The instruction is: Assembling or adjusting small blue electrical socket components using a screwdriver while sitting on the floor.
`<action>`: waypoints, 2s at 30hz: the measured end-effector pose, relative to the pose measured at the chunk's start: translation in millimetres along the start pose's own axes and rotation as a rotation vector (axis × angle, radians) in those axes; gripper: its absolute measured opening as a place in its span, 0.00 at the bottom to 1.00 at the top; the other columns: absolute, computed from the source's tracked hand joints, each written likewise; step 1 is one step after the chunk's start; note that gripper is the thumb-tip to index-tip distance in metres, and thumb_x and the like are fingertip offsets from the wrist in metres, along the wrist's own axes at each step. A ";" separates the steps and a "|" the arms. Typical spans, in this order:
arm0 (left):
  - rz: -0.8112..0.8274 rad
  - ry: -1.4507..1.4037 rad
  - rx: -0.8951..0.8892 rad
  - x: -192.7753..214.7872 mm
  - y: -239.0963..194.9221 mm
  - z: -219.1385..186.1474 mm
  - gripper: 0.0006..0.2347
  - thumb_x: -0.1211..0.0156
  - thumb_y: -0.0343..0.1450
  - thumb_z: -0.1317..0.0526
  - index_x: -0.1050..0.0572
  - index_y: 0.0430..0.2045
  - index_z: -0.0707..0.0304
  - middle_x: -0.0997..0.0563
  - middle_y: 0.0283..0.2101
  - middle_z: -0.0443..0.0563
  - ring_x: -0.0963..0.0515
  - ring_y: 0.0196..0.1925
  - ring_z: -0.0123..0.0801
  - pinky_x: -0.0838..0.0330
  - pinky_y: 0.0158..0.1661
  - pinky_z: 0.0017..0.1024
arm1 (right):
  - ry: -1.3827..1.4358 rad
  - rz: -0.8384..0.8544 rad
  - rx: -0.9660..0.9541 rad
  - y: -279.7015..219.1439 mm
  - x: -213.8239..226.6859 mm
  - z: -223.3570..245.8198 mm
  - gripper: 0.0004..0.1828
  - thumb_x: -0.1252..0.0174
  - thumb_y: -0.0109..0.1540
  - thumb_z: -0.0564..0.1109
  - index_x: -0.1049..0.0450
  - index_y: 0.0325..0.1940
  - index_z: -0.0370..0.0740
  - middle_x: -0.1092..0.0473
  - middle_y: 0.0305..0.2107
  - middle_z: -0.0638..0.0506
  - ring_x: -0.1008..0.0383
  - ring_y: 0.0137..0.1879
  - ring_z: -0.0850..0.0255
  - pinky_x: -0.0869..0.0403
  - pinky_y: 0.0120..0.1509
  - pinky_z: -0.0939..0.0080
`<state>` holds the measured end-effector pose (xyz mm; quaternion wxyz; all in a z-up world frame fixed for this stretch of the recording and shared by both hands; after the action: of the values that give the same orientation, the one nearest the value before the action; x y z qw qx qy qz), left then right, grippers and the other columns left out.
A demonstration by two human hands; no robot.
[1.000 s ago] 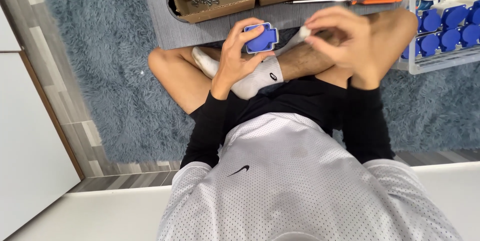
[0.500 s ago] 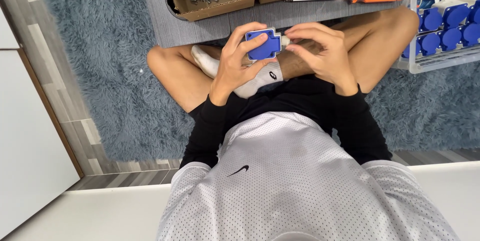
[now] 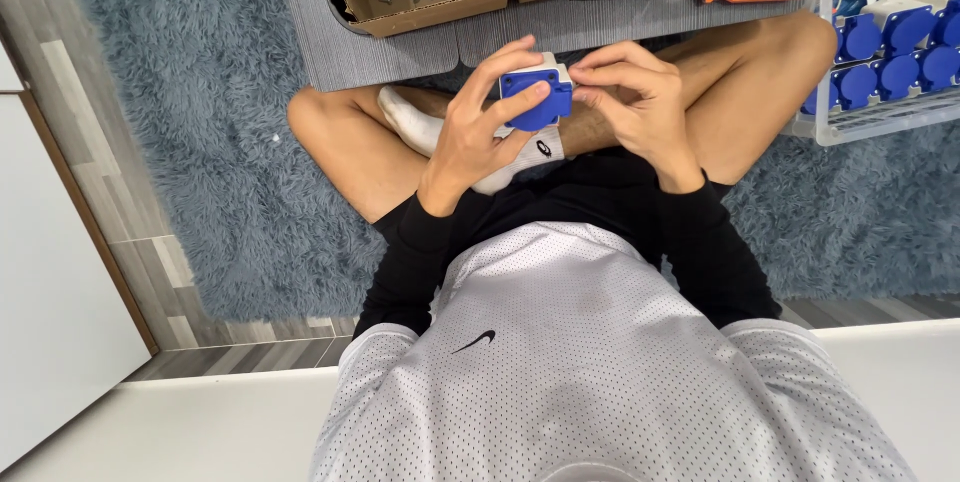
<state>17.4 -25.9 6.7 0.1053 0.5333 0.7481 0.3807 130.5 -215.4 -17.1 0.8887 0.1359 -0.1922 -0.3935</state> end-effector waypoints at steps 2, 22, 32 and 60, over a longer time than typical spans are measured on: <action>-0.008 0.002 -0.019 -0.7 1.5 -4.2 0.15 0.26 0.75 0.67 0.18 0.57 0.58 0.20 0.61 0.65 0.21 0.66 0.69 0.23 0.61 0.58 | 0.027 -0.022 -0.019 -6.0 -2.4 -9.5 0.09 0.25 0.67 0.31 0.13 0.51 0.30 0.19 0.44 0.38 0.16 0.45 0.49 0.21 0.45 0.54; 0.125 0.303 -0.262 -20.2 -7.8 2.9 0.09 0.32 0.78 0.65 0.13 0.49 0.47 0.17 0.59 0.61 0.20 0.66 0.66 0.27 0.65 0.61 | 0.031 0.029 -0.506 -19.3 -32.8 -22.7 0.16 0.62 0.83 0.51 0.31 0.55 0.41 0.37 0.33 0.52 0.34 0.44 0.58 0.33 0.49 0.54; 0.154 0.393 0.171 -7.4 -16.0 42.4 0.27 0.12 0.69 0.60 0.25 0.58 0.41 0.23 0.66 0.41 0.26 0.70 0.42 0.40 0.71 0.48 | -0.452 -0.074 -0.083 7.2 65.2 24.8 0.14 0.32 0.70 0.35 0.27 0.57 0.28 0.30 0.55 0.38 0.28 0.62 0.43 0.29 0.68 0.47; 0.011 0.439 0.173 0.1 -19.7 31.6 0.25 0.14 0.71 0.56 0.22 0.61 0.51 0.29 0.69 0.50 0.28 0.72 0.46 0.27 0.74 0.44 | -0.372 -0.086 -0.060 -47.5 182.1 14.9 0.21 0.19 0.71 0.19 0.26 0.59 0.15 0.29 0.61 0.26 0.25 0.60 0.40 0.21 0.67 0.44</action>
<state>21.0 -14.2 -28.5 -0.1081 0.4488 0.7799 0.4227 205.3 -384.6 20.3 0.8238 0.0423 -0.3354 -0.4551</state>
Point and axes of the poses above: each hand's wrist, its own y-axis towards the middle knuckle, its own x-axis out of the back of the hand, z = x × y, the point moved 4 cm from there along y, towards the middle knuckle
